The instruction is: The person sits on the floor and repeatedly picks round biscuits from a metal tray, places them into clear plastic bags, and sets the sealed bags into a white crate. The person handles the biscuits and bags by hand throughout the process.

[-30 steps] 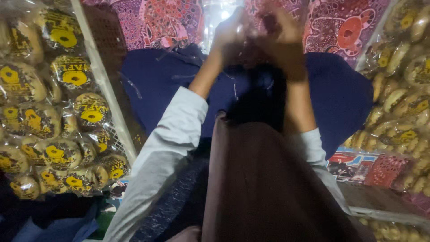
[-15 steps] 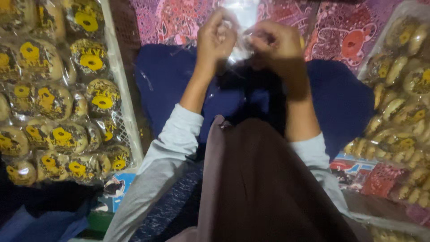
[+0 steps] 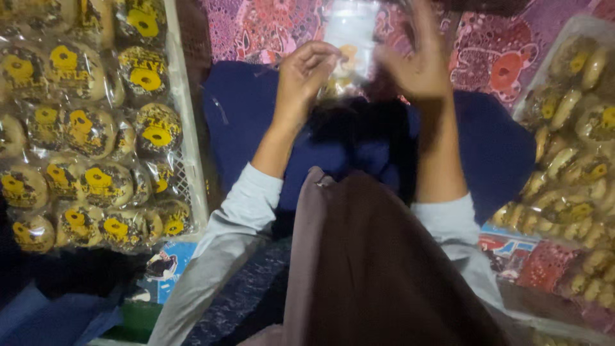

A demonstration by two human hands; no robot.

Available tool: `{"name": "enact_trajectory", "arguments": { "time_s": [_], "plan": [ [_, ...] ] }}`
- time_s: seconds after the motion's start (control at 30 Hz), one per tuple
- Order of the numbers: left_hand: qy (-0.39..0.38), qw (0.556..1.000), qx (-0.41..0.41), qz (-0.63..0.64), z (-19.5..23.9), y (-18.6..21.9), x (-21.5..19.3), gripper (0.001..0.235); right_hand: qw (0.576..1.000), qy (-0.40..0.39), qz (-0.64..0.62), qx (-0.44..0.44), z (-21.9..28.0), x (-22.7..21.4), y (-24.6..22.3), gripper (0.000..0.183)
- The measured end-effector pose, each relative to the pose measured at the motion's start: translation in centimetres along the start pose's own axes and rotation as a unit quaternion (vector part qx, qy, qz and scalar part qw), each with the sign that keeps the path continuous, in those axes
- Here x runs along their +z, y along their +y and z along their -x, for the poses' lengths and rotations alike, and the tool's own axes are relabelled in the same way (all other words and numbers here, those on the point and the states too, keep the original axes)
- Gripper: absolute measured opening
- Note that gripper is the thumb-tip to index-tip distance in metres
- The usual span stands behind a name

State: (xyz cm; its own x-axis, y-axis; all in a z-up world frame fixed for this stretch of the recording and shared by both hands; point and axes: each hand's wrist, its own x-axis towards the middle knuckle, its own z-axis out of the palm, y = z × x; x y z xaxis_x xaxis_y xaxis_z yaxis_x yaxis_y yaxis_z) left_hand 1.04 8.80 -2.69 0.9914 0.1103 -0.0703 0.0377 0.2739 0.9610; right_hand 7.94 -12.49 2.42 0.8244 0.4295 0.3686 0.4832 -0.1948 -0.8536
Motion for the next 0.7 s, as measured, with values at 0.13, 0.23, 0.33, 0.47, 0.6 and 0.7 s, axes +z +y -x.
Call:
{"name": "enact_trajectory", "arguments": {
  "time_s": [0.13, 0.23, 0.33, 0.47, 0.6, 0.7],
  "plan": [
    [0.027, 0.955, 0.041, -0.291, 0.1, 2.3, -0.2, 0.015, 0.982, -0.116, 0.005, 0.147, -0.6, -0.4, -0.8, 0.012],
    [0.007, 0.958, 0.087, -0.272, 0.3, 3.9, -0.5, 0.022, 0.989, -0.111, 0.088, 0.045, -0.8, 0.5, -2.0, 0.01],
    [-0.006, 0.953, 0.13, -0.272, -0.1, 4.7, -0.6, 0.01, 0.989, -0.126, 0.08, 0.008, -1.5, 1.1, -4.8, 0.012],
    [0.163, 0.939, 0.138, -0.268, 0.3, 4.6, 0.7, 0.013, 0.964, 0.059, 0.257, -0.038, -1.2, 2.2, -10.4, 0.028],
    [0.162, 0.909, 0.199, -0.328, 0.8, 4.6, 3.4, 0.011, 0.965, -0.024, 0.261, 0.006, -0.8, 3.5, -10.4, 0.031],
    [0.086, 0.928, 0.256, -0.258, 1.8, 4.3, 5.0, 0.021, 0.951, 0.018, 0.309, 0.019, 0.7, 4.3, -6.6, 0.043]
  ]
}}
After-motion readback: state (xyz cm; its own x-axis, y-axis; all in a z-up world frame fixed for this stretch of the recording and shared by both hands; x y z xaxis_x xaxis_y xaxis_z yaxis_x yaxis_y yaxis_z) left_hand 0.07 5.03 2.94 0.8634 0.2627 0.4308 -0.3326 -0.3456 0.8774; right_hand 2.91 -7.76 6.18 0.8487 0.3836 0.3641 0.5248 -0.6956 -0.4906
